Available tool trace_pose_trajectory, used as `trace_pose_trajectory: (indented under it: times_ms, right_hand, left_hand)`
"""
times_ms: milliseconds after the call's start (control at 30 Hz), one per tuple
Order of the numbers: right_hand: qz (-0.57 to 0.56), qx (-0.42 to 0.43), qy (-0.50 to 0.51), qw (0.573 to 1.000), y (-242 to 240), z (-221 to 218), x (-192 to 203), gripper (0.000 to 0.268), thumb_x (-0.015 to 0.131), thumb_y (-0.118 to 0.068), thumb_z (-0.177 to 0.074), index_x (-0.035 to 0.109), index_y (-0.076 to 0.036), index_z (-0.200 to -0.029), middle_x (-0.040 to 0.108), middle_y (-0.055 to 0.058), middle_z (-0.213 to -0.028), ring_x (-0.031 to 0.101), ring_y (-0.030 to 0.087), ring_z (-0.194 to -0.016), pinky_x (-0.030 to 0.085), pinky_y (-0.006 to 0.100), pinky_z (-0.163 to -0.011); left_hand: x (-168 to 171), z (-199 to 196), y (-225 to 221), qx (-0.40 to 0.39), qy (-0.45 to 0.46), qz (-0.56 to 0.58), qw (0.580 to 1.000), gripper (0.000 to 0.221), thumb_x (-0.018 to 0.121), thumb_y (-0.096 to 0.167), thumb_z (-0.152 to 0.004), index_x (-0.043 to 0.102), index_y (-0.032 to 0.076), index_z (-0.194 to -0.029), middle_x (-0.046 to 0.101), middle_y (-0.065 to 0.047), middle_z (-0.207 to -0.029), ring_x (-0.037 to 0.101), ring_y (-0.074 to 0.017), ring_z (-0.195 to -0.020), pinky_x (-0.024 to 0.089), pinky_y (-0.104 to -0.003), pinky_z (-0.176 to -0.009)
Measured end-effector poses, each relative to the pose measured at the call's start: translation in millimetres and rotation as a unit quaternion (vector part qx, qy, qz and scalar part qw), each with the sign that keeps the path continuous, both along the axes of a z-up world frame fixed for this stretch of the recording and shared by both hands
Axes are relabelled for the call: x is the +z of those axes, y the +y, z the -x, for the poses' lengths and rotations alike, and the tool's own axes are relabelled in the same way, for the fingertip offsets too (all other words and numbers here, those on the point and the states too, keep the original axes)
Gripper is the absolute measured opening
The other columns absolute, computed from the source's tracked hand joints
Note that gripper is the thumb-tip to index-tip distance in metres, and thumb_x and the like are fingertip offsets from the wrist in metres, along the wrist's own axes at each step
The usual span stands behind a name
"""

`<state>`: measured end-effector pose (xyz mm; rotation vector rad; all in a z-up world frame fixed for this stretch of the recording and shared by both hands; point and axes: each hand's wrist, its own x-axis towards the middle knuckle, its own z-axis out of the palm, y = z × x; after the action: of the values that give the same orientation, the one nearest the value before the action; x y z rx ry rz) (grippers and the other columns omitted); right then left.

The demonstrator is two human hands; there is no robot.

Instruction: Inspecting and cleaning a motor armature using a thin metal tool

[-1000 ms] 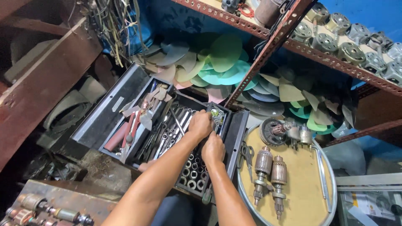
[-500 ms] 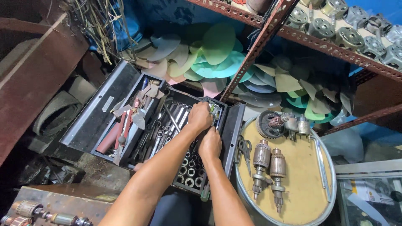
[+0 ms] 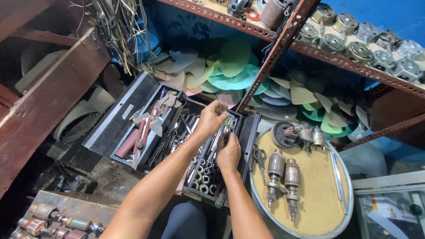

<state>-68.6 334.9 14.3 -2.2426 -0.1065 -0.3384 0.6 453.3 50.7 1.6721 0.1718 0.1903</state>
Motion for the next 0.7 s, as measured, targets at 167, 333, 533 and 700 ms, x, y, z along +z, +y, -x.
trace_pose_trajectory:
  times_ms: [167, 333, 533, 700]
  right_hand:
    - [-0.072, 0.035, -0.045, 0.996, -13.4, 39.4, 60.0, 0.009, 0.06, -0.004, -0.095, 0.065, -0.004, -0.102, 0.064, 0.021, -0.092, 0.068, 0.045, -0.091, 0.056, 0.049, -0.076]
    - [-0.107, 0.061, -0.026, 0.992, -59.6, 91.5, 82.4, 0.015, 0.061, -0.013, -0.098, 0.069, -0.006, -0.107, 0.067, 0.017, -0.096, 0.071, 0.036, -0.093, 0.057, 0.043, -0.08]
    - [0.005, 0.059, 0.011, 0.998, -105.4, 171.0, 127.2, 0.021, 0.066, -0.023, -0.091, 0.074, -0.008, -0.102, 0.074, 0.005, -0.084, 0.062, 0.02, -0.065, 0.052, 0.033, -0.064]
    - [0.112, 0.104, -0.082, 0.985, -121.9, 224.5, 146.6, 0.016, 0.063, -0.016, -0.093, 0.069, -0.014, -0.107, 0.075, 0.004, -0.096, 0.07, 0.03, -0.073, 0.054, 0.04, -0.064]
  left_hand:
    - [49.4, 47.4, 4.8, 0.004, -0.057, -0.027, 0.998, 0.028, 0.075, 0.021, -0.084, 0.079, 0.019, -0.112, 0.074, -0.009, -0.086, 0.072, -0.0218, -0.08, 0.058, -0.037, -0.076]
    - [66.3, 114.0, 2.4, -0.007, -0.132, -0.089, 0.987, 0.03, 0.074, 0.014, -0.086, 0.081, 0.018, -0.114, 0.069, -0.009, -0.098, 0.07, -0.0214, -0.092, 0.057, -0.034, -0.085]
    - [89.4, 217.1, -41.0, -0.031, -0.172, -0.154, 0.972, 0.015, 0.074, 0.005, -0.084, 0.08, 0.007, -0.098, 0.064, -0.003, -0.078, 0.058, -0.0158, -0.063, 0.049, -0.03, -0.057]
    - [98.5, 293.5, -82.1, -0.094, -0.119, -0.087, 0.985, 0.014, 0.071, 0.006, -0.086, 0.077, 0.001, -0.097, 0.069, -0.006, -0.082, 0.059, -0.0148, -0.063, 0.05, -0.028, -0.058]
